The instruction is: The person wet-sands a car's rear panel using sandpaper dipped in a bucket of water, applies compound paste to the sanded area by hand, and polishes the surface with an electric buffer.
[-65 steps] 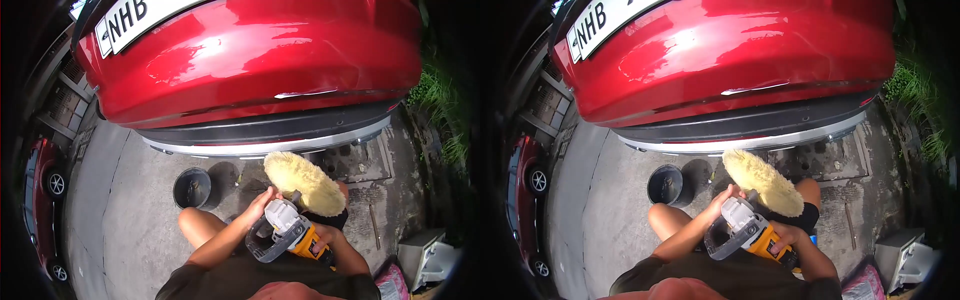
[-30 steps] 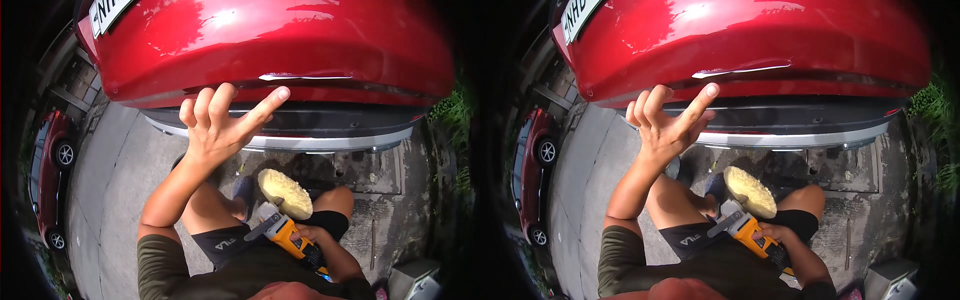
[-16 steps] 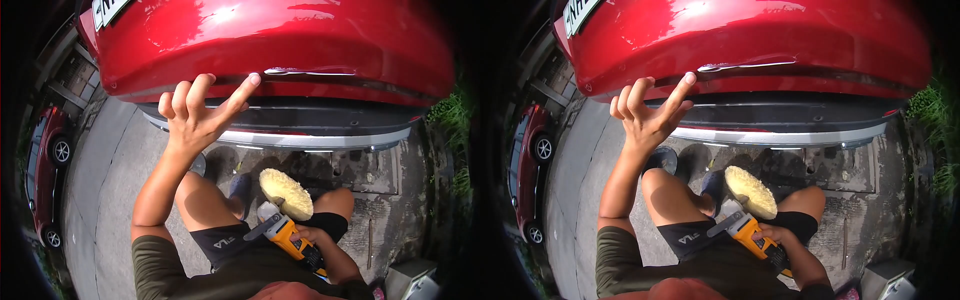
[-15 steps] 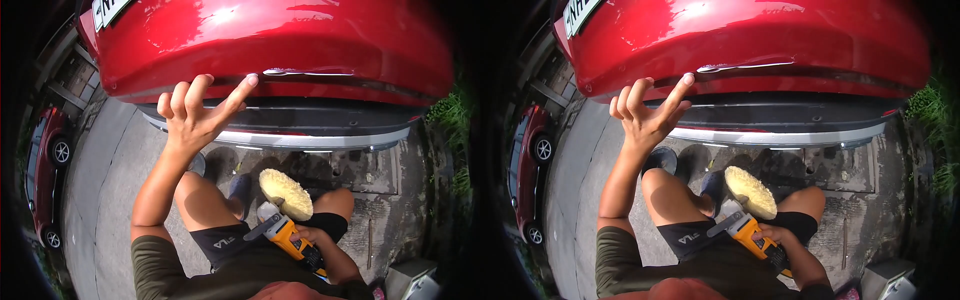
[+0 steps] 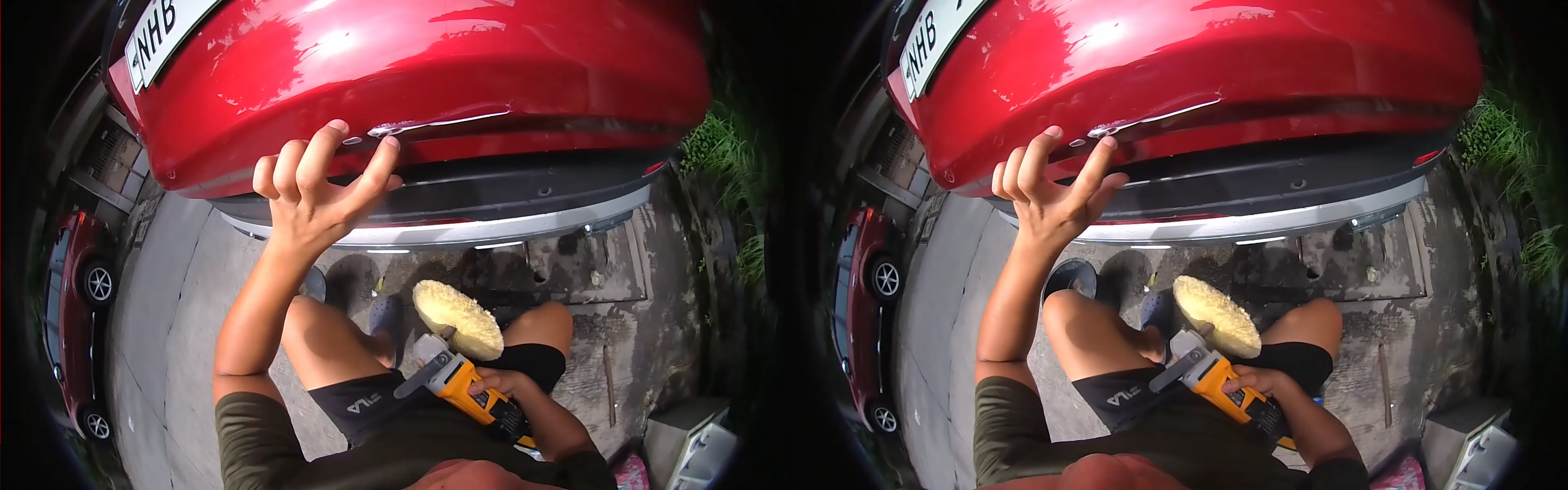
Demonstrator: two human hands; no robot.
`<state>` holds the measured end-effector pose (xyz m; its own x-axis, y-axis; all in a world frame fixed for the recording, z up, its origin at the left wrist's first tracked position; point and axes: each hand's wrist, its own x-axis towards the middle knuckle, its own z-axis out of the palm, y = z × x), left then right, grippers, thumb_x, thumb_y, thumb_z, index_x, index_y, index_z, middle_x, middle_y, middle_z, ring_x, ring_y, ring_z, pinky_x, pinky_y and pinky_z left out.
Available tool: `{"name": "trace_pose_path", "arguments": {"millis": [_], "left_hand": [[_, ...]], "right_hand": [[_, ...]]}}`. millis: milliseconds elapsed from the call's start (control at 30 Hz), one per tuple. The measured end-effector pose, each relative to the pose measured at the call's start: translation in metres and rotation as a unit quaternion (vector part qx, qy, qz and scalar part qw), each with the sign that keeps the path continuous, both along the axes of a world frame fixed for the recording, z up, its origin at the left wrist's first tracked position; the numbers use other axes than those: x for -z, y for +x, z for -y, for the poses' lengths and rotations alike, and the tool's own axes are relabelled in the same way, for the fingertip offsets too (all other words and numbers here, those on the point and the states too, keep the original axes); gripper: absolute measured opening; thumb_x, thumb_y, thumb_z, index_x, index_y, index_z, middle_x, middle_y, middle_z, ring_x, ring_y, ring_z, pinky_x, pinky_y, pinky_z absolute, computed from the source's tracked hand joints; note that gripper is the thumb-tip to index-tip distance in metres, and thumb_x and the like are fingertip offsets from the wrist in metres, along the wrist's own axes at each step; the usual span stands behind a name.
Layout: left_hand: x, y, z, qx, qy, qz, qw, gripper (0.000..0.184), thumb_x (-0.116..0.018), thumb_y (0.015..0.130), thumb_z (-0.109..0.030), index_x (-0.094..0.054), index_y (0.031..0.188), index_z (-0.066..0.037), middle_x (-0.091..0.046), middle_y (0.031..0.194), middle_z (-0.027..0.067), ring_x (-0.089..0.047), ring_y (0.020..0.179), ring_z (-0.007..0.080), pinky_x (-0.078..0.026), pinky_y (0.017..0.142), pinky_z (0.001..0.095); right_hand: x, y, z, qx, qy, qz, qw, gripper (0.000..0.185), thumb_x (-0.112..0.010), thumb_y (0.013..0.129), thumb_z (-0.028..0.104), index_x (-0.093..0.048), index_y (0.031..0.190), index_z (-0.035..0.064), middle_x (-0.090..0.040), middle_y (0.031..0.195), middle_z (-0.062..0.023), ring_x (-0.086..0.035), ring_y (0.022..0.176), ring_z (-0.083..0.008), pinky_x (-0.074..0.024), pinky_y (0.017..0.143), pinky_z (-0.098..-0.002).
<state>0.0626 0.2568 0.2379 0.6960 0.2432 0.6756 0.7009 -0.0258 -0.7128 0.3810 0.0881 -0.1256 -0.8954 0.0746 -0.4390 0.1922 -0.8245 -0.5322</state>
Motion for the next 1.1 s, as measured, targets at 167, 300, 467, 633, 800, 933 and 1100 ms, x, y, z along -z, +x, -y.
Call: {"name": "trace_pose_path", "arguments": {"millis": [167, 300, 467, 633, 800, 933, 1100], "left_hand": [[-0.004, 0.027, -0.011, 0.001, 0.025, -0.016, 1.0, 0.044, -0.065, 0.094, -0.063, -0.068, 0.136, -0.05, -0.049, 0.144, 0.0077, -0.042, 0.121, 0.0249, -0.027, 0.105, 0.0421], [-0.01, 0.042, -0.014, 0.019, 0.033, -0.022, 0.999, 0.042, -0.063, 0.096, -0.064, -0.067, 0.137, -0.051, -0.049, 0.145, 0.0067, -0.042, 0.119, 0.0244, -0.026, 0.104, 0.041], [-0.017, 0.057, -0.015, 0.021, 0.013, -0.05, 0.998, 0.048, -0.068, 0.092, -0.063, -0.065, 0.139, -0.053, -0.049, 0.145, 0.0052, -0.042, 0.12, 0.024, -0.026, 0.104, 0.0413], [-0.021, 0.071, -0.022, 0.031, 0.025, -0.047, 0.998, 0.051, -0.07, 0.091, -0.056, -0.06, 0.14, -0.054, -0.053, 0.147, -0.0028, -0.049, 0.109, 0.0195, -0.03, 0.098, 0.0432], [-0.029, 0.08, -0.021, 0.028, 0.018, -0.088, 0.996, 0.053, -0.069, 0.088, -0.064, -0.062, 0.14, -0.056, -0.05, 0.146, 0.0023, -0.043, 0.118, 0.0217, -0.026, 0.105, 0.0419], [-0.027, 0.072, -0.019, 0.041, 0.036, -0.095, 0.994, 0.05, -0.064, 0.093, -0.065, -0.06, 0.142, -0.057, -0.051, 0.146, 0.0015, -0.045, 0.116, 0.0208, -0.028, 0.104, 0.041], [-0.029, 0.055, -0.014, 0.006, 0.037, -0.109, 0.993, 0.047, -0.061, 0.096, -0.065, -0.061, 0.143, -0.056, -0.051, 0.149, 0.0004, -0.046, 0.114, 0.0199, -0.029, 0.102, 0.0386]], "right_hand": [[-0.007, -0.002, 0.001, 0.002, -0.001, -0.009, 1.0, 0.063, -0.08, 0.09, 0.031, -0.06, 0.139, -0.0031, -0.072, 0.119, -0.0114, -0.071, 0.104, -0.0186, -0.0576, 0.089, -0.0329], [-0.005, -0.004, 0.002, 0.008, -0.007, -0.033, 0.999, 0.061, -0.08, 0.09, 0.031, -0.061, 0.137, -0.0029, -0.073, 0.117, -0.0107, -0.072, 0.1, -0.0179, -0.059, 0.086, -0.0322], [-0.001, -0.007, 0.002, 0.011, -0.013, -0.071, 0.997, 0.06, -0.079, 0.091, 0.031, -0.062, 0.137, -0.0029, -0.074, 0.116, -0.0107, -0.073, 0.098, -0.0177, -0.0595, 0.085, -0.0321], [0.003, -0.009, 0.0, 0.004, -0.01, -0.076, 0.997, 0.06, -0.079, 0.092, 0.031, -0.061, 0.139, -0.0023, -0.073, 0.117, -0.0107, -0.073, 0.099, -0.0178, -0.0595, 0.086, -0.0321], [-0.005, -0.01, -0.002, 0.019, 0.013, -0.044, 0.999, 0.059, -0.078, 0.094, 0.029, -0.059, 0.141, -0.0017, -0.072, 0.121, -0.0107, -0.072, 0.103, -0.018, -0.0593, 0.088, -0.0323], [0.004, -0.012, -0.002, 0.009, 0.01, -0.051, 0.999, 0.061, -0.078, 0.094, 0.03, -0.058, 0.142, -0.0019, -0.071, 0.123, -0.0114, -0.071, 0.106, -0.0184, -0.0592, 0.088, -0.0326], [0.005, -0.011, -0.004, -0.008, 0.015, -0.05, 0.999, 0.062, -0.077, 0.094, 0.031, -0.057, 0.142, -0.0024, -0.071, 0.124, -0.012, -0.071, 0.107, -0.0195, -0.0584, 0.09, -0.0332]]}}
